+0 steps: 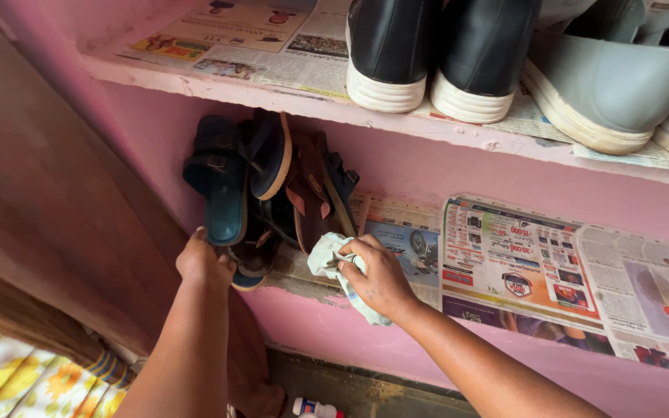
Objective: The person wipes several pairs of shoes and flip-flops on a two-tiered pink shelf using a light-colored cloth. They clean the shoes one by one, then wipe the newspaper-lined shelf surface before continuing with the remaining footwear.
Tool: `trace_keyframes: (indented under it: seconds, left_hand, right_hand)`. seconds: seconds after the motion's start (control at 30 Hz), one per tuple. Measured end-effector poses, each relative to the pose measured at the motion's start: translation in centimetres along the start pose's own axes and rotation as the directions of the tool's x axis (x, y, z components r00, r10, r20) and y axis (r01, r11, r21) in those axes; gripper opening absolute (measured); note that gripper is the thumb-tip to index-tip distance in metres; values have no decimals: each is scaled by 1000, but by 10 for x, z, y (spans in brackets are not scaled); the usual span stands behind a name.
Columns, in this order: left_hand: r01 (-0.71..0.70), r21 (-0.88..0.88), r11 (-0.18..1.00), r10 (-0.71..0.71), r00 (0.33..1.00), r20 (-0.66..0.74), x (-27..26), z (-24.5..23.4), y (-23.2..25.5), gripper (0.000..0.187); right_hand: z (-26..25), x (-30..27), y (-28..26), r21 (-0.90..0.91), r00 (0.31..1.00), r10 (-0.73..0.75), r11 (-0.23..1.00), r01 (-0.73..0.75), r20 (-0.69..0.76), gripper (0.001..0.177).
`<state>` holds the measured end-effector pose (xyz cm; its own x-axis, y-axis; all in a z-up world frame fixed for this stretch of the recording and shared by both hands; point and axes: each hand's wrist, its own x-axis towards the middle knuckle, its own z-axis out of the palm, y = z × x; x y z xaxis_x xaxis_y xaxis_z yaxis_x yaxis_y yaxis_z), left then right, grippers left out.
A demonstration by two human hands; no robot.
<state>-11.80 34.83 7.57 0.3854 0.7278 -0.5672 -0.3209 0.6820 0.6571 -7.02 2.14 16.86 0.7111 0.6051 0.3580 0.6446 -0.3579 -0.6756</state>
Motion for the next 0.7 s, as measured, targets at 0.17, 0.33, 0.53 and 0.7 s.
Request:
trace_keyframes:
  seconds: [0.17,0.33,0.53,0.7]
  left_hand:
    - [118,41,992,-119,993,18,34,8,-2,48]
    - [88,-344,935,-41,989,141,42,19,1,49]
    - [197,-7,980,-197,980,-1,23,16,1,47]
    - [204,15,979,-204,978,-33,4,26,13,45]
  right_hand:
    - [-5,9,3,-33,999,14,999,-16,-38,20]
    - [-21,11,4,-36,996,68,997,-70,-61,20]
    - [-45,6,4,-74,989,99,992,-107,-106,22]
    - [-51,3,6,-56,984,162,985,-166,-70,22]
